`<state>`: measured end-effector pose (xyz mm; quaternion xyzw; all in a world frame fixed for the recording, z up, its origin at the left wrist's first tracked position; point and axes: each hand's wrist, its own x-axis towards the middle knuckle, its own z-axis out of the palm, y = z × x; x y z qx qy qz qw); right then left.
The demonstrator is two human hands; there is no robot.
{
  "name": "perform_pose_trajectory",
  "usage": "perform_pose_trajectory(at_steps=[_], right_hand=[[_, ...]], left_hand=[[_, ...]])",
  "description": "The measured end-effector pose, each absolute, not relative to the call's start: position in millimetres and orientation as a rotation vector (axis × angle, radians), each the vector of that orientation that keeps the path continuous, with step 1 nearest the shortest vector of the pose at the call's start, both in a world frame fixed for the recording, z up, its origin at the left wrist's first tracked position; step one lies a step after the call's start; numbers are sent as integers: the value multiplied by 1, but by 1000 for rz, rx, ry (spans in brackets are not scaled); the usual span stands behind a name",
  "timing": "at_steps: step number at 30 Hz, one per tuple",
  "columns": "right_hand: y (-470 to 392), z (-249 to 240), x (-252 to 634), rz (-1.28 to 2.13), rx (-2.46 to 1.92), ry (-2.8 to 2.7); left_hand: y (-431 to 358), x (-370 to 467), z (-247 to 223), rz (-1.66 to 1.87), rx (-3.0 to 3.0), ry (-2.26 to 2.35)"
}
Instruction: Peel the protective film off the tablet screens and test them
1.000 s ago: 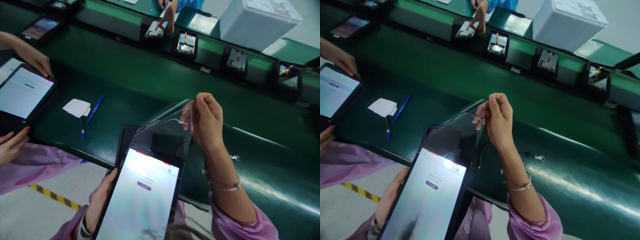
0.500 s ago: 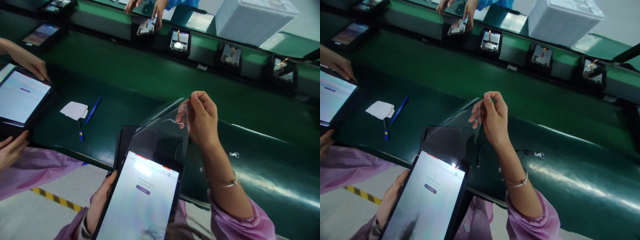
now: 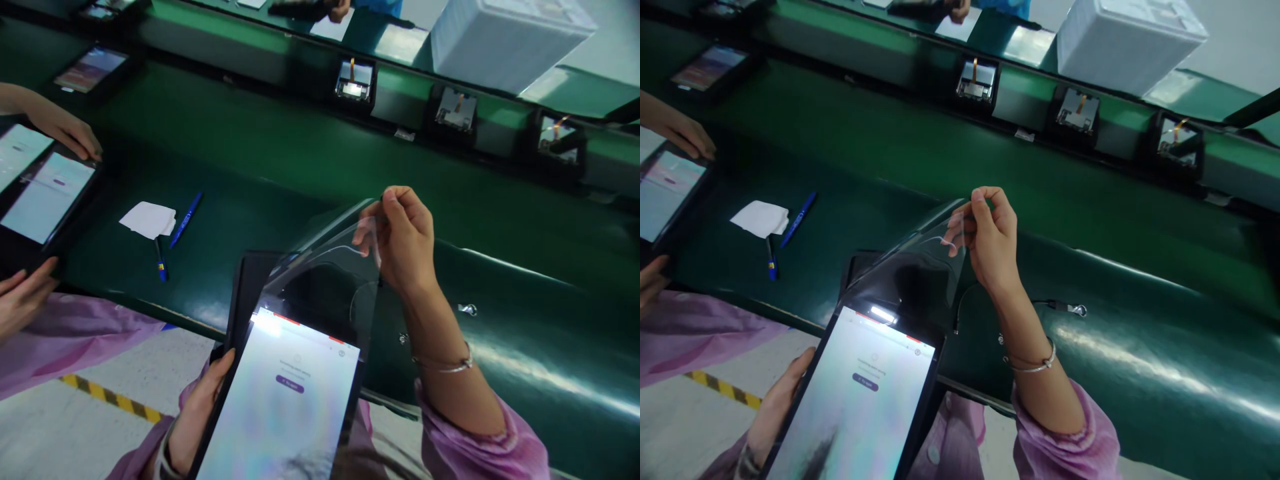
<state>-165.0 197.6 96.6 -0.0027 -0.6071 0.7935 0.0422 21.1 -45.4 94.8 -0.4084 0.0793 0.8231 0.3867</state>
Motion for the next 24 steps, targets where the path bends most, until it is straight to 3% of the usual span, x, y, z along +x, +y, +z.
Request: perform_pose_trajectory(at_steps=[16,24], right_hand=[[203,88,-165,2446,-18,-1837],[206,87,-163,2467,-43,-1841]], left_hand=[[-45,27,94,2114,-1133,320],[-43,27,86,2204,-1151,27]])
